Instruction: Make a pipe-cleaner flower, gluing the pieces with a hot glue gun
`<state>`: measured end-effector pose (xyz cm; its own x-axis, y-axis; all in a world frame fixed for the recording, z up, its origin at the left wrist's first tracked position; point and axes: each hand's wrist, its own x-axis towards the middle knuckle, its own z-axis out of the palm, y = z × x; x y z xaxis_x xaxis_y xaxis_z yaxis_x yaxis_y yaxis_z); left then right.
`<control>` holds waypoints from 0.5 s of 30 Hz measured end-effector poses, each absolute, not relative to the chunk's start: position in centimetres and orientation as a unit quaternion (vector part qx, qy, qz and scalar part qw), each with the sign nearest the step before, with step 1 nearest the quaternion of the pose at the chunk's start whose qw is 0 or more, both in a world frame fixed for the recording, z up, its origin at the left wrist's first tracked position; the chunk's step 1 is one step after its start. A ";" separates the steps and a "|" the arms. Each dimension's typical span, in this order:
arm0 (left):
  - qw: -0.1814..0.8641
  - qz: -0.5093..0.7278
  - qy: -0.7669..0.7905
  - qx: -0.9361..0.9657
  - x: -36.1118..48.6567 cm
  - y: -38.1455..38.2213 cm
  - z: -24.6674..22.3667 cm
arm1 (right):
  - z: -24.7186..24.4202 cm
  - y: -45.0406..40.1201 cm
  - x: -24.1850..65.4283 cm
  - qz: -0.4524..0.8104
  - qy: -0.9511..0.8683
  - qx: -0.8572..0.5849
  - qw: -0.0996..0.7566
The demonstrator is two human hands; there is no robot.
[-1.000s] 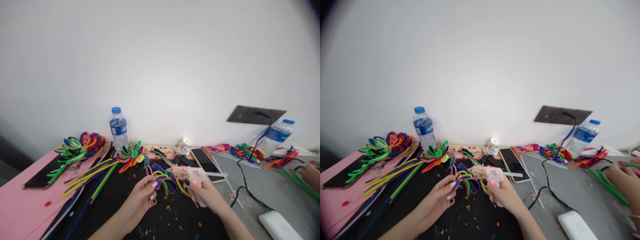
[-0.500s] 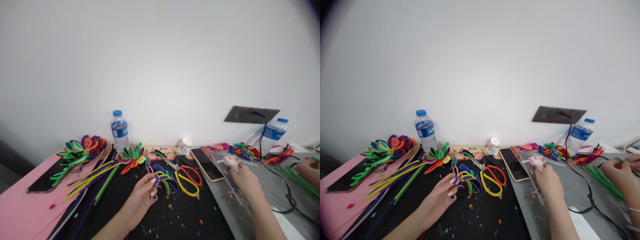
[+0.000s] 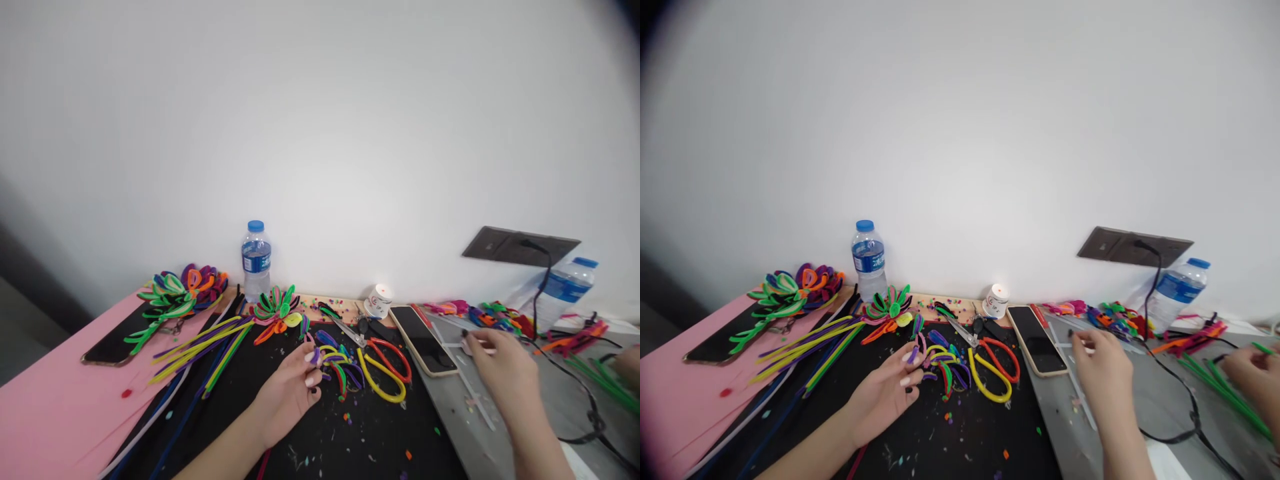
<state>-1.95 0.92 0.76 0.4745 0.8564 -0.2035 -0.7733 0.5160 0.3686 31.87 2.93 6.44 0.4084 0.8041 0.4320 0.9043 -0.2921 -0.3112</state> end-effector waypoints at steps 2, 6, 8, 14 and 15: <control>0.860 0.470 0.160 0.118 -2.2 0.9 1.0 | 7.6 3.2 28.2 -0.025 -0.628 -0.721 0.293; 0.884 0.441 0.103 0.111 -2.8 0.7 1.1 | 8.8 3.7 21.3 0.133 -0.752 -0.584 0.275; 0.889 0.442 0.074 0.095 -3.1 0.9 1.0 | 9.0 3.5 19.0 0.183 -0.797 -0.519 0.249; 0.867 0.493 0.044 0.063 -4.6 2.4 0.9 | 7.4 1.0 14.6 0.295 -0.895 -0.325 0.079; 0.863 0.499 0.046 0.061 -4.8 2.6 0.9 | 6.8 0.5 13.8 0.273 -0.902 -0.326 0.077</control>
<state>-4.83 2.59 0.95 0.4967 0.8677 -0.0195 -0.8565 0.4937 0.1508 13.83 0.48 6.78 -0.7751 0.6307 -0.0390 0.5463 0.6377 -0.5430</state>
